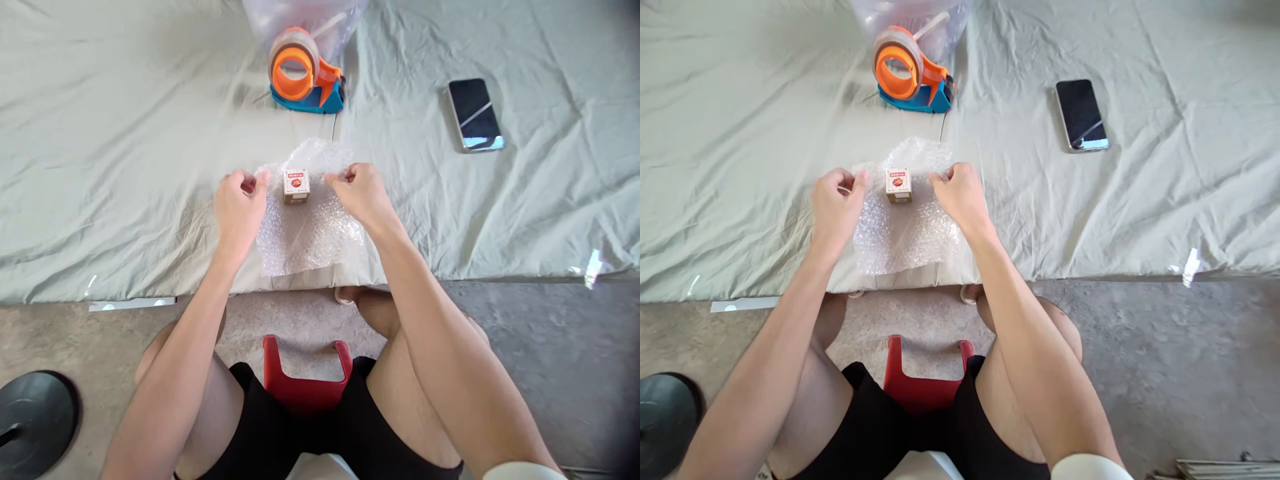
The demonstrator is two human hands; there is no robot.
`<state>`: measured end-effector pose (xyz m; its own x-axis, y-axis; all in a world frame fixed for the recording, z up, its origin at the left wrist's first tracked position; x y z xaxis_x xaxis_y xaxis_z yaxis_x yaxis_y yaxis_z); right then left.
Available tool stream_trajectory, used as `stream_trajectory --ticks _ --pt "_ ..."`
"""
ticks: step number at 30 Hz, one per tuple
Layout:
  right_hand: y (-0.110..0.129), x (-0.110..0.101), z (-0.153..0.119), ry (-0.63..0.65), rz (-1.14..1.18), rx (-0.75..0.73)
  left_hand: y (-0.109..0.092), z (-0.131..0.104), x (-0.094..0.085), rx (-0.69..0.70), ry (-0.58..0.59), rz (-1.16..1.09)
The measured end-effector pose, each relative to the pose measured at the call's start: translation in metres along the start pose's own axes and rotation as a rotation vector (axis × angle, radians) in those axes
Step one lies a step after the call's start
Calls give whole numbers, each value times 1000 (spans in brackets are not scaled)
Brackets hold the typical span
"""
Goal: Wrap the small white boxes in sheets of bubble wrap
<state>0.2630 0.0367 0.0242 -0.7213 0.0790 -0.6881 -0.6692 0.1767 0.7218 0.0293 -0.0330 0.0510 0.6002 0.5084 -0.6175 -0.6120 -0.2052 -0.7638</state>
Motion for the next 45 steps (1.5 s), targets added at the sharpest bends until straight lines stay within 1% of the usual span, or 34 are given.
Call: stream_trajectory --ticks 1,3,5,7,10,12,13,15,17,20,24,27,29,31,34,37,41,43,45 --pt "3 -2 0 18 14 9 0 3 1 -1 -22 8" --pt "8 -5 -2 43 72 25 3 10 4 -54 -25 16" --pt "10 -5 -4 60 205 41 7 17 8 -104 9 32" --pt "9 -2 -5 99 387 50 8 20 10 -122 46 41" --pt "6 5 -4 175 627 25 4 17 17 -108 131 17" --pt "6 10 -5 235 714 3 1 13 22 -79 177 -18" --pt "7 11 -7 256 731 -13 -1 11 23 -51 178 -40" --pt "10 12 -11 268 717 -52 -5 8 24 15 143 -75" --pt "15 10 -16 232 656 -126 -7 6 23 62 103 -100" --pt "23 8 -25 154 486 -304 -9 6 23 59 86 -129" --pt "26 9 -34 68 275 -536 -17 9 20 99 -3 -163" --pt "28 10 -39 36 167 -701 -20 9 23 91 -2 -185" --pt "29 11 -42 43 114 -768 -22 7 26 100 17 -185" --pt "29 12 -43 53 89 -783 -24 2 28 156 33 -174" --pt "28 12 -43 37 106 -746 -27 -4 29 245 55 -151" --pt "28 12 -43 18 160 -709 -28 -7 27 295 73 -138" --pt "29 15 -41 39 241 -666 -24 -6 23 304 138 -132" --pt "30 17 -40 64 293 -634 -20 -3 21 283 153 -142" --pt "30 18 -40 60 346 -591 -17 1 21 248 178 -183"
Point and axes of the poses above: each hand's wrist, its own z-axis towards the middle knuckle, its own x-axis out of the palm, y = z × x, the point moved 5 cm from there along z, towards the middle knuckle, and after that the axes turned 8 degrees about -y, right-handed, at the moved point
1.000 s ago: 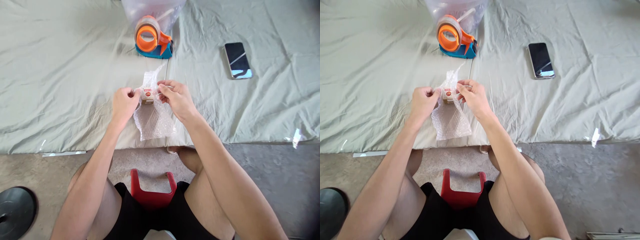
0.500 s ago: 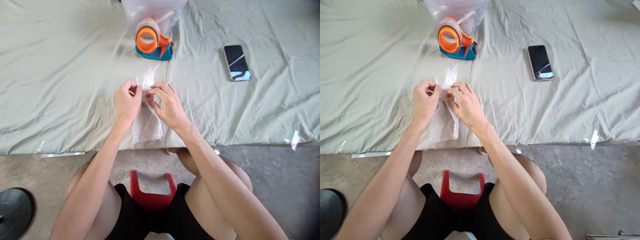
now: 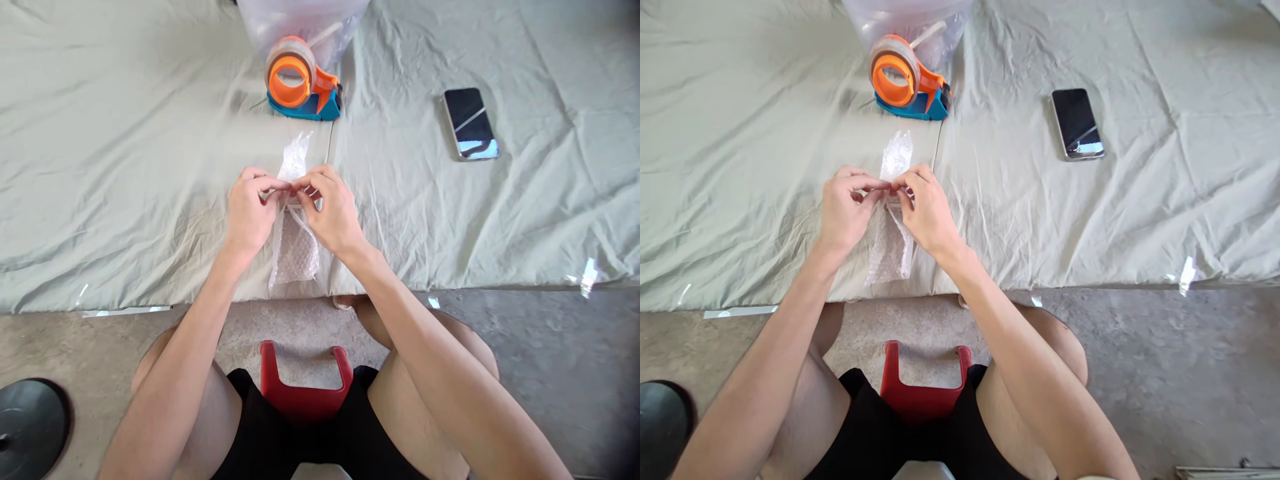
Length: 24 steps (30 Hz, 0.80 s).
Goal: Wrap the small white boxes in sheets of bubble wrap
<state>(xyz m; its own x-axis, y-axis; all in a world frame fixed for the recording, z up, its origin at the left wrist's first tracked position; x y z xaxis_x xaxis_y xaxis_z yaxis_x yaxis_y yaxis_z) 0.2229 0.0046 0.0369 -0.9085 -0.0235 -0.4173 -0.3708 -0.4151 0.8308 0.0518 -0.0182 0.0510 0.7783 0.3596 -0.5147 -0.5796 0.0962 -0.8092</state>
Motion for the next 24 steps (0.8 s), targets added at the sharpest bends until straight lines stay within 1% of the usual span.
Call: stream_trajectory --ticks 3,6,8,11,12,14,16,18,20,22,24 --pt "-6 0 1 -78 81 106 4 5 2 -63 59 -104" --pt "-20 2 2 -143 140 254 5 9 6 -96 117 -131" --pt "-31 3 3 -156 154 339 7 10 9 -116 97 -122" --pt "-43 5 7 -121 215 452 18 10 10 -217 9 -124" --pt "-46 5 9 -97 262 492 24 11 11 -271 5 -132" --pt "-49 6 12 -46 378 576 33 12 14 -371 52 -164" --pt "-48 6 14 3 463 646 38 15 16 -421 139 -212" --pt "-44 6 16 40 495 670 38 19 16 -401 236 -260" --pt "-38 6 18 61 501 642 36 22 15 -364 310 -288" --pt "-31 6 19 82 500 582 34 22 15 -339 347 -293" --pt "-26 7 20 94 478 534 33 21 15 -317 343 -289"
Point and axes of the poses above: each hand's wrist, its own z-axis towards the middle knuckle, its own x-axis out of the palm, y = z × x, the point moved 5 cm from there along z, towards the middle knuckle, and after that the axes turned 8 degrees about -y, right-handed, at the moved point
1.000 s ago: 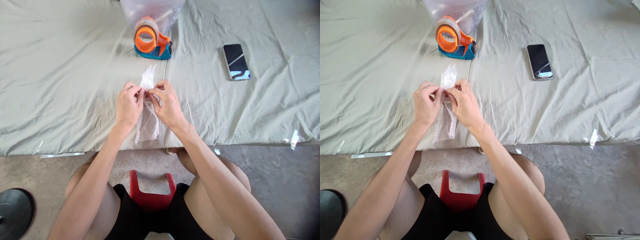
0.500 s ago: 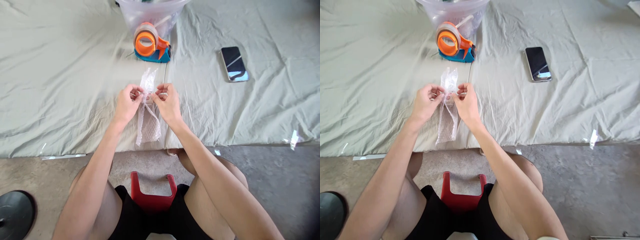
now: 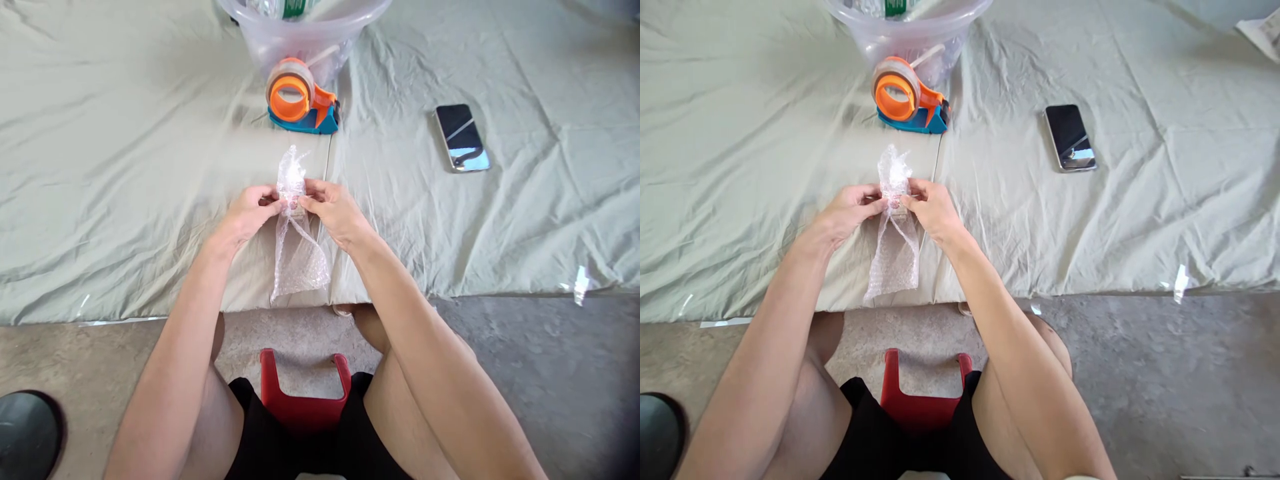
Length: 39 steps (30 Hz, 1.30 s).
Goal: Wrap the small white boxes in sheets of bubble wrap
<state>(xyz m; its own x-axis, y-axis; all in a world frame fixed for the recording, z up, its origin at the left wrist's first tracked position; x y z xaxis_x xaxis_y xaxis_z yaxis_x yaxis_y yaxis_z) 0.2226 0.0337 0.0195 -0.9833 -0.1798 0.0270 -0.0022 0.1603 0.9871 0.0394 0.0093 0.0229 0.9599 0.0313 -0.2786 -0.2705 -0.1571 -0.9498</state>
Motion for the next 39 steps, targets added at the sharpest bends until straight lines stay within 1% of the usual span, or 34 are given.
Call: stream_trajectory --ticks 2,4,7,11,14,16,20,24,28,32,36,39 --pt "2 0 0 -28 -51 -19 -3 -3 1 49 -39 12" --pt "2 -2 -1 -77 -117 -40 -8 -6 1 121 -109 56" --pt "5 -3 -2 -110 -199 -136 -14 -12 1 250 -197 175" --pt "6 -3 -3 -149 -277 -292 -15 -18 5 447 -263 266" --pt "2 -2 -2 -183 -330 -372 -12 -21 11 613 -289 269" --pt "1 0 -3 -188 -350 -421 -10 -22 14 684 -313 257" --pt "2 3 -11 -207 -345 -530 -10 -24 15 719 -361 269" --pt "6 4 -18 -205 -359 -660 -15 -29 16 805 -352 471" --pt "10 -1 -20 -120 -371 -733 -18 -36 16 874 -299 611" --pt "14 -10 -25 -12 -432 -766 -20 -47 14 860 -207 657" --pt "12 -17 -35 101 -615 -755 -18 -65 12 840 -215 809" --pt "7 -16 -47 161 -775 -754 -13 -72 12 834 -199 890"
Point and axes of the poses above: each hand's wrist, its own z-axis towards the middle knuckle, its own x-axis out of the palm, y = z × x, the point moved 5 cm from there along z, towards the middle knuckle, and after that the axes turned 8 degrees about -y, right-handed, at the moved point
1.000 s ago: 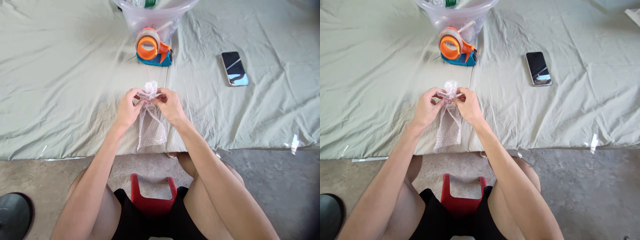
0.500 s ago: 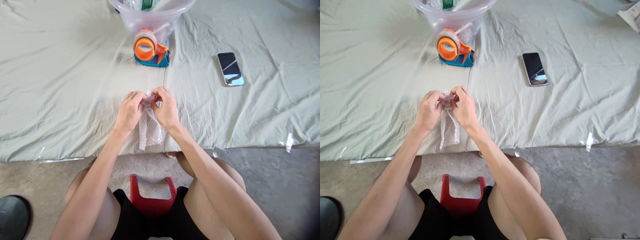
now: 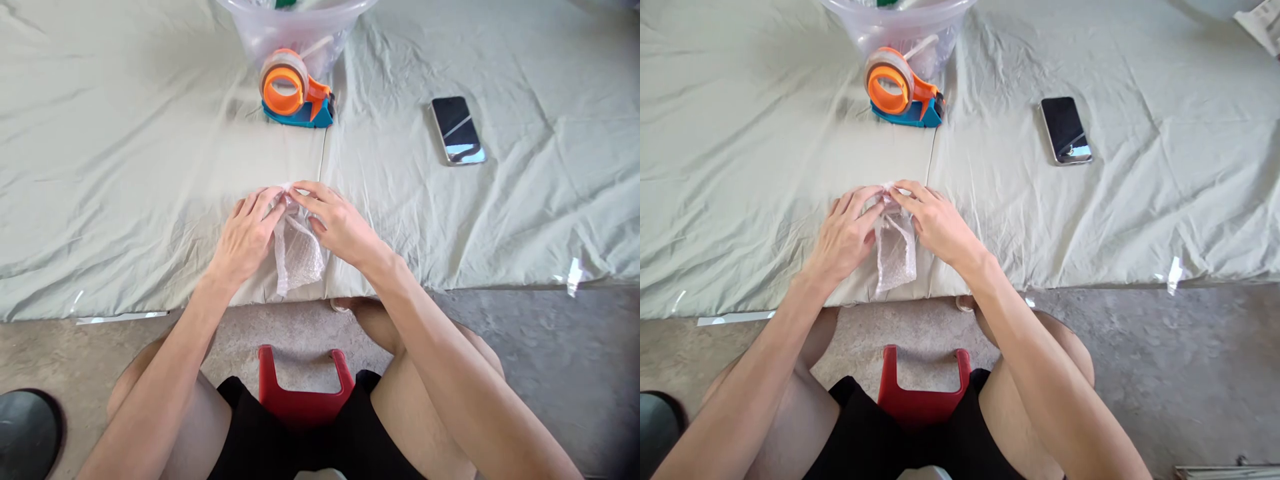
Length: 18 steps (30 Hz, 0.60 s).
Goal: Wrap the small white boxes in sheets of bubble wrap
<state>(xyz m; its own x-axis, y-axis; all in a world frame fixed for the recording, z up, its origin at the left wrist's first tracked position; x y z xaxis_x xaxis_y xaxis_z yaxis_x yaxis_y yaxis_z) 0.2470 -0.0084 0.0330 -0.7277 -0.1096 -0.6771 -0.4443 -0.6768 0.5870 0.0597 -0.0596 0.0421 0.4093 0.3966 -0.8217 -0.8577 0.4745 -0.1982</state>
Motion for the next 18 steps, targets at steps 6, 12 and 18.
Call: stream_trajectory --ticks 6,12,18 --pt "14 9 -10 66 -173 30 11 -2 11 67 -59 25" --pt "11 15 -1 -57 -138 28 17 3 19 117 -228 -5" --pt "3 13 7 -116 -66 -7 21 6 18 102 -299 -119"
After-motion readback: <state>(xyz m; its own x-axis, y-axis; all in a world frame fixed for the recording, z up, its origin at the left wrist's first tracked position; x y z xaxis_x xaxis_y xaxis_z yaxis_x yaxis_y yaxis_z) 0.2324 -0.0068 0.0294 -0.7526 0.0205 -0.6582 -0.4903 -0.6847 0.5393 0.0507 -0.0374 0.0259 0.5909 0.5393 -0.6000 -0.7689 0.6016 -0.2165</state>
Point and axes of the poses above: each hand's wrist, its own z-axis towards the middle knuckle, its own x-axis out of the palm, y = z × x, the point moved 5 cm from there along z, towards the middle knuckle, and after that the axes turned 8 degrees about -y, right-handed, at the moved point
